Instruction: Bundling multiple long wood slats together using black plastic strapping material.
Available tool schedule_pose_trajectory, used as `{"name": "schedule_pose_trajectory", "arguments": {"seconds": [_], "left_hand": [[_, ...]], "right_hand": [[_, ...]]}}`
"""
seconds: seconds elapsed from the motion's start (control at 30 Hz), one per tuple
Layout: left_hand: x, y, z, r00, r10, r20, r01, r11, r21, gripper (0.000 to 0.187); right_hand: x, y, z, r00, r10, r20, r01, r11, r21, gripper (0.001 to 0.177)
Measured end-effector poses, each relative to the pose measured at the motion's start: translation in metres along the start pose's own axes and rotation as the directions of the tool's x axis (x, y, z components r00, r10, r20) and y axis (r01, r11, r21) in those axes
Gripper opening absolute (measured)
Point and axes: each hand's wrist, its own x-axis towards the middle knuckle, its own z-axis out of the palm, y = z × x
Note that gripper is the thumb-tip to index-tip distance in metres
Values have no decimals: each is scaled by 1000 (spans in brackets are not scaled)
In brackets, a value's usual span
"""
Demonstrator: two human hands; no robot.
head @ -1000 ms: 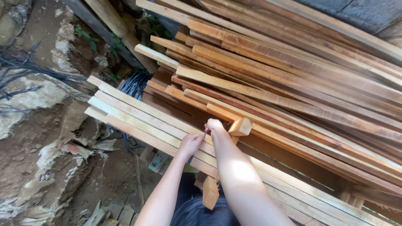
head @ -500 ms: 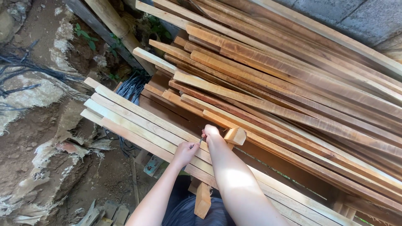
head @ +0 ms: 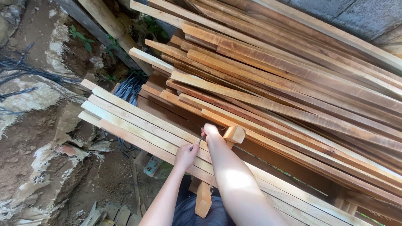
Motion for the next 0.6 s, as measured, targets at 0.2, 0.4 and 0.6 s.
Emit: {"name": "schedule_pose_trajectory", "arguments": {"seconds": [0.2, 0.4, 0.6], "left_hand": [[-8, -6, 4, 992, 109, -57, -106, 993, 52, 48], [1, -7, 3, 993, 108, -50, -104, 991, 87, 48], [5, -8, 7, 999, 29, -36, -26, 997, 70, 48]], "right_hand": [[-72, -12, -23, 952, -150, 268, 252, 878, -406, 44], [-143, -23, -62, 875, -319, 364, 484, 554, -678, 22], [-100, -9, -44, 861, -363, 355, 503, 514, -695, 21]]}}
